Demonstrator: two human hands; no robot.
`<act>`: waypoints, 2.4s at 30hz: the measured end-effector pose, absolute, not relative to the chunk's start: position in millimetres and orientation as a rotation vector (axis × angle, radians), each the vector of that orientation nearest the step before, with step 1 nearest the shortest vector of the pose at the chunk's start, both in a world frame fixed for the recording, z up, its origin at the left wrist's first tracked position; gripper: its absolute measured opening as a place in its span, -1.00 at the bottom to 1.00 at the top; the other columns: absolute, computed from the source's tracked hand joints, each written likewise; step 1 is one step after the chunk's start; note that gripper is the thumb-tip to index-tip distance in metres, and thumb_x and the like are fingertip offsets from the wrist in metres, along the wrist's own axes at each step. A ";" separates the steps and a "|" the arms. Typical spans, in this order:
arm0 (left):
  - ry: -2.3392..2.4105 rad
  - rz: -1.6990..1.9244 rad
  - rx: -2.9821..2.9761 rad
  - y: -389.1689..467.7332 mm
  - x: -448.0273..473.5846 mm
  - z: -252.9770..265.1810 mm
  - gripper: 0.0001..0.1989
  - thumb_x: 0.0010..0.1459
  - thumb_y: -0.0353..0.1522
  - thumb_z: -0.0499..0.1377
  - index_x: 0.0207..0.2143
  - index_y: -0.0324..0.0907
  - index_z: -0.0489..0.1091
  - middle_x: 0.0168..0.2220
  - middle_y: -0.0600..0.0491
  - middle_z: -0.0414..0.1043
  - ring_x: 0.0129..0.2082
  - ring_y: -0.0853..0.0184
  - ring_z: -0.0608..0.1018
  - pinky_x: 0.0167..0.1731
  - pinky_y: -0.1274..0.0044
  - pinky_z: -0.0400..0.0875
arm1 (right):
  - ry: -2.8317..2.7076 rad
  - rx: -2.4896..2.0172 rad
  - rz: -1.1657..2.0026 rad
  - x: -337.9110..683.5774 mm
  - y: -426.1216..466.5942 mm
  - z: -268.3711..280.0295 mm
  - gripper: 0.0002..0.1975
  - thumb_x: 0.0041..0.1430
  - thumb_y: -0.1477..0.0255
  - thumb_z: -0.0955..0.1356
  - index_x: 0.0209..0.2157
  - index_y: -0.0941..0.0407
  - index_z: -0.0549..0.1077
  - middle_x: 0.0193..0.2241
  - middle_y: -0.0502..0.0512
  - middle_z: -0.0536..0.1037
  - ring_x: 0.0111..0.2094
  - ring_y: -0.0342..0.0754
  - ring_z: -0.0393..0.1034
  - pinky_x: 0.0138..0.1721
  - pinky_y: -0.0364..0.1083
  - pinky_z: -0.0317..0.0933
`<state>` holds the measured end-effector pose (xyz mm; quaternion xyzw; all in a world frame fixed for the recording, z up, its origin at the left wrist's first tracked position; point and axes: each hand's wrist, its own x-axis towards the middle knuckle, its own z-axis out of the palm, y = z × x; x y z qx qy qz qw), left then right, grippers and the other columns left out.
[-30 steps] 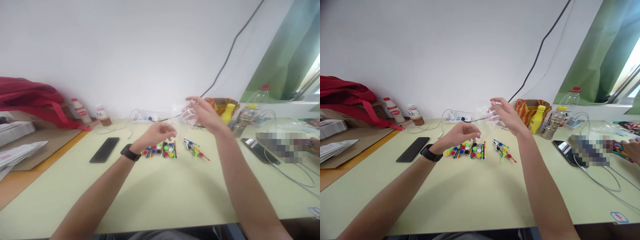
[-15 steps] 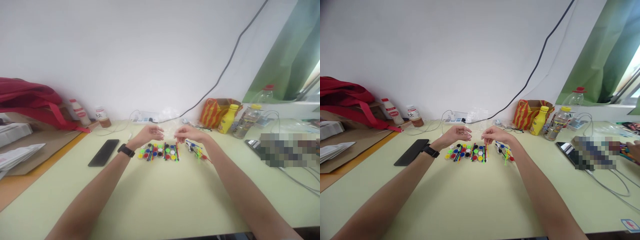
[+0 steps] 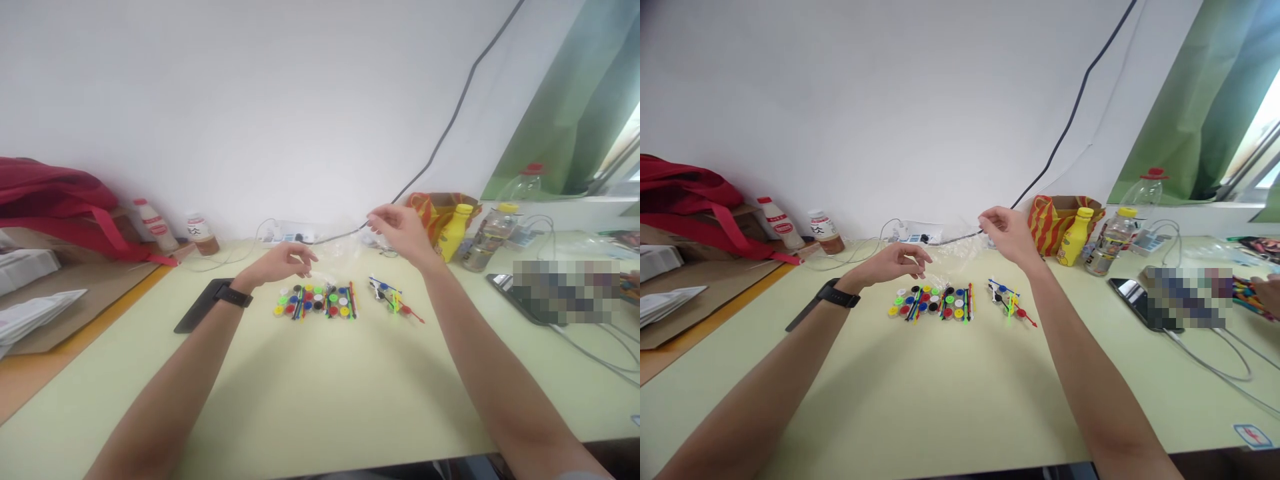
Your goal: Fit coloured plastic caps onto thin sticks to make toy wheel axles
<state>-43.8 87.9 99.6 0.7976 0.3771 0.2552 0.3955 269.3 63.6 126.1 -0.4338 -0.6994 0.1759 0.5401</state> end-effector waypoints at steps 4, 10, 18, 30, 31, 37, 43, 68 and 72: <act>0.930 0.611 2.083 87.6 -44.8 101.7 -0.72 0.14 -0.29 0.31 -0.10 -0.17 0.58 -0.15 -0.08 0.62 -0.28 0.21 0.70 -0.26 0.43 0.62 | -1.861 -1.094 0.478 251.4 50.2 127.3 -0.70 0.30 0.16 0.38 -0.13 0.09 0.57 -0.15 0.17 0.65 -0.08 0.08 0.53 0.04 0.07 0.38; 0.908 0.609 2.126 88.7 -44.5 101.4 -0.70 0.16 -0.26 0.32 -0.06 -0.17 0.57 -0.18 -0.06 0.62 -0.24 0.19 0.70 -0.24 0.42 0.62 | -1.927 -1.095 0.818 252.2 50.6 122.2 -0.60 0.28 0.07 0.40 -0.08 0.10 0.58 -0.13 0.18 0.65 -0.04 0.09 0.53 0.07 0.07 0.36; 0.885 0.689 2.296 74.9 -31.5 110.2 -0.69 0.24 -0.20 0.28 -0.03 -0.15 0.57 -0.15 -0.10 0.65 -0.15 0.16 0.68 -0.10 0.37 0.58 | -2.172 -0.831 1.381 261.7 50.2 118.9 -0.41 0.23 -0.04 0.40 0.15 0.01 0.52 0.19 0.16 0.52 0.25 0.14 0.36 0.30 0.15 0.19; 0.845 0.828 2.419 59.7 -26.9 128.1 -0.62 0.31 -0.18 0.22 0.12 -0.10 0.47 -0.02 -0.05 0.61 -0.01 0.17 0.64 0.06 0.32 0.55 | -2.198 -0.373 1.682 261.6 69.8 94.6 -0.12 0.24 -0.12 0.35 0.46 -0.09 0.06 0.44 0.17 0.14 0.40 0.24 0.10 0.39 0.24 -0.06; 0.855 0.822 2.414 59.5 -28.4 129.1 -0.62 0.31 -0.17 0.23 0.12 -0.10 0.47 -0.02 -0.05 0.62 -0.02 0.17 0.65 0.06 0.31 0.55 | -2.188 -0.376 1.696 261.9 69.2 95.2 -0.09 0.23 -0.13 0.35 0.47 -0.08 0.04 0.44 0.19 0.16 0.39 0.25 0.13 0.39 0.25 -0.06; 0.930 0.732 2.328 66.4 -39.8 127.0 -0.39 0.22 -0.09 0.30 0.26 -0.06 0.33 0.05 -0.11 0.58 0.00 0.13 0.64 0.05 0.25 0.56 | -2.131 -0.369 1.750 259.8 63.3 100.4 -0.04 0.21 -0.15 0.35 0.48 -0.06 -0.02 0.39 0.23 0.24 0.38 0.22 0.17 0.38 0.25 -0.06; 0.922 0.511 2.195 76.7 -42.5 115.3 -0.38 0.16 -0.04 0.33 0.21 -0.07 0.41 0.02 -0.11 0.61 0.00 0.08 0.65 -0.02 0.25 0.57 | -2.036 -0.281 1.702 259.5 61.4 106.0 -0.16 0.24 -0.15 0.32 0.43 -0.11 0.11 0.41 0.15 0.22 0.43 0.17 0.05 0.41 0.23 -0.13; 0.864 0.955 3.146 22.4 25.1 105.0 0.08 0.15 -0.07 0.33 0.48 -0.23 -0.23 0.46 -0.30 -0.05 0.46 -0.21 -0.01 0.37 0.00 0.01 | -1.387 -0.388 2.157 228.2 57.0 98.0 -0.34 0.37 -0.13 0.17 0.03 0.11 0.53 0.10 0.26 0.57 0.17 0.20 0.42 0.23 0.26 0.22; 0.900 0.881 3.162 26.8 27.7 96.0 -0.04 0.16 -0.23 0.30 0.45 -0.24 -0.15 0.39 -0.32 0.08 0.38 -0.23 0.16 0.32 0.00 0.05 | -1.319 -0.402 2.193 224.3 56.9 96.2 -0.37 0.35 -0.14 0.19 -0.09 0.10 0.56 -0.05 0.23 0.64 0.08 0.17 0.48 0.20 0.24 0.25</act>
